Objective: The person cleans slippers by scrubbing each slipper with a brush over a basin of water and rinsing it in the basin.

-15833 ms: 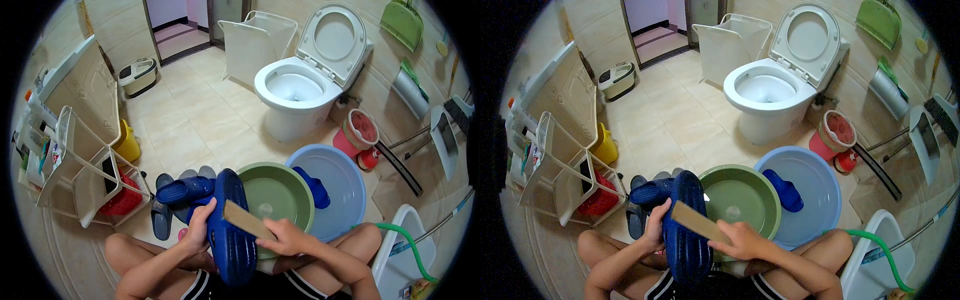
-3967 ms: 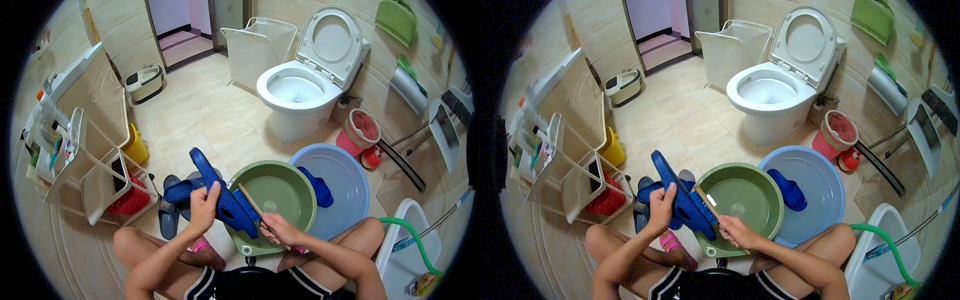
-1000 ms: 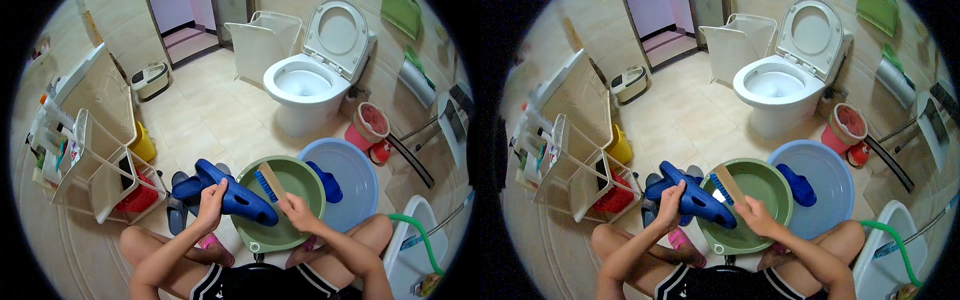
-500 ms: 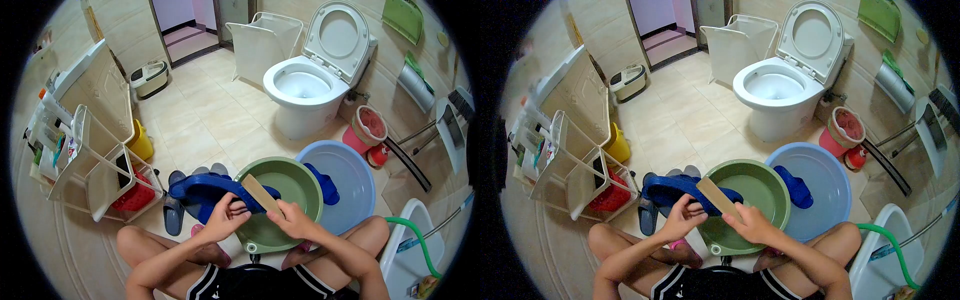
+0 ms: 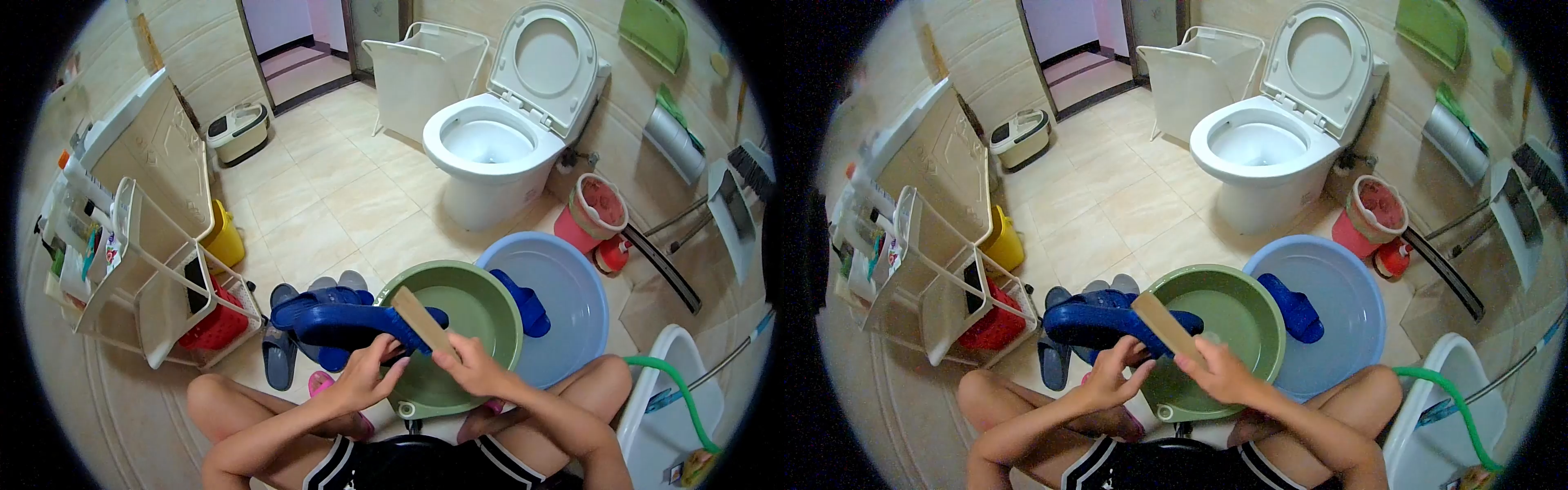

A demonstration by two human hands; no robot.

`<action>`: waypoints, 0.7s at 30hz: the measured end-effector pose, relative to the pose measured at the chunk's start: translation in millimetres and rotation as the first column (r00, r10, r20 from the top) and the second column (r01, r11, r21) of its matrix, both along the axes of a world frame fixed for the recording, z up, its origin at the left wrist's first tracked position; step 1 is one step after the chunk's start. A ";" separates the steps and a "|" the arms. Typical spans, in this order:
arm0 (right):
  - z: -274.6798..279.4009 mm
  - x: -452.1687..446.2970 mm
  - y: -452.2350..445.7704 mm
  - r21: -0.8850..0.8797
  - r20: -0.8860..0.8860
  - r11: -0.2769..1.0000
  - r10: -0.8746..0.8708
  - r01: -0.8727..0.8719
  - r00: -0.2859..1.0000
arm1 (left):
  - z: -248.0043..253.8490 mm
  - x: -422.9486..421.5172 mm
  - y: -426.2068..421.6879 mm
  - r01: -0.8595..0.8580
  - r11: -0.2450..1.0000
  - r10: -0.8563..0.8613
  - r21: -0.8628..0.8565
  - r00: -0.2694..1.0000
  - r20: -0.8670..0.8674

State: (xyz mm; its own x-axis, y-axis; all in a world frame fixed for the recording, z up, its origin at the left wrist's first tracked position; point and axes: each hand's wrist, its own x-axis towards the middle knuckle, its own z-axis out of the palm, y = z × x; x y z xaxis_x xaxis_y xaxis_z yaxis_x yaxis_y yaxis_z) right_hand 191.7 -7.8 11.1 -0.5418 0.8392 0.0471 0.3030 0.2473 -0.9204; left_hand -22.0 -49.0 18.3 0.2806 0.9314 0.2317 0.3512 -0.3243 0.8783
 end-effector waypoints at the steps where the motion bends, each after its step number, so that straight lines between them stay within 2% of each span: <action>1: -6.4 4.3 5.4 -0.030 0.058 0.999 -0.029 0.031 0.998 | 0.5 -0.8 0.3 0.004 1.000 -0.004 -0.001 1.000 -0.002; 4: -4.0 8.8 17.7 -0.100 0.162 0.987 -0.108 0.125 0.981 | 0.6 -2.9 2.6 -0.035 0.998 0.034 -0.049 0.999 -0.014; 6: -3.0 7.3 11.0 -0.078 0.127 0.993 -0.081 0.091 0.989 | -3.0 -3.9 4.1 -0.064 0.996 0.065 0.060 0.998 -0.009; 8: 2.6 0.9 -0.9 0.012 0.026 0.997 0.070 -0.071 0.997 | -0.4 -2.3 2.4 -0.076 0.996 0.076 0.044 0.997 0.010; 9: 7.2 -0.5 -3.9 -0.055 0.043 0.995 0.081 -0.079 0.996 | 0.7 -1.6 1.8 -0.077 0.997 0.077 0.028 0.997 0.025; 14: 0.2 6.0 12.8 -0.136 0.107 0.990 -0.020 0.035 0.994 | -2.4 -4.9 2.6 -0.103 0.995 0.103 -0.014 0.992 0.077; 16: 1.2 5.9 14.9 -0.080 0.229 0.994 -0.054 0.074 0.972 | -1.7 -6.0 4.2 -0.119 0.992 0.120 -0.031 0.992 0.034; 17: 2.3 3.2 10.4 -0.079 0.229 0.994 -0.052 0.071 0.972 | -3.1 -5.1 4.7 -0.122 0.992 0.123 -0.031 0.992 0.035; 19: 3.7 -3.2 -3.6 0.043 0.022 0.999 0.017 -0.018 1.000 | -6.9 -3.0 4.0 -0.141 0.990 0.140 0.002 0.986 0.090; 21: -1.9 -1.2 -2.0 0.055 0.082 0.998 0.004 -0.008 0.997 | -8.5 -2.2 2.5 -0.143 0.989 0.145 -0.026 0.983 0.112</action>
State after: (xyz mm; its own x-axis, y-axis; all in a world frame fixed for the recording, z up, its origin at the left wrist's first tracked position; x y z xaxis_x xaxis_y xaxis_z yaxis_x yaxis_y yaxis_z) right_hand 190.6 -9.9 9.3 -0.5510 0.8331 0.0480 0.3752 0.2987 -0.8775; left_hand -24.2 -46.5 9.8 0.1162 0.9644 0.2376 0.2909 -0.2618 0.9203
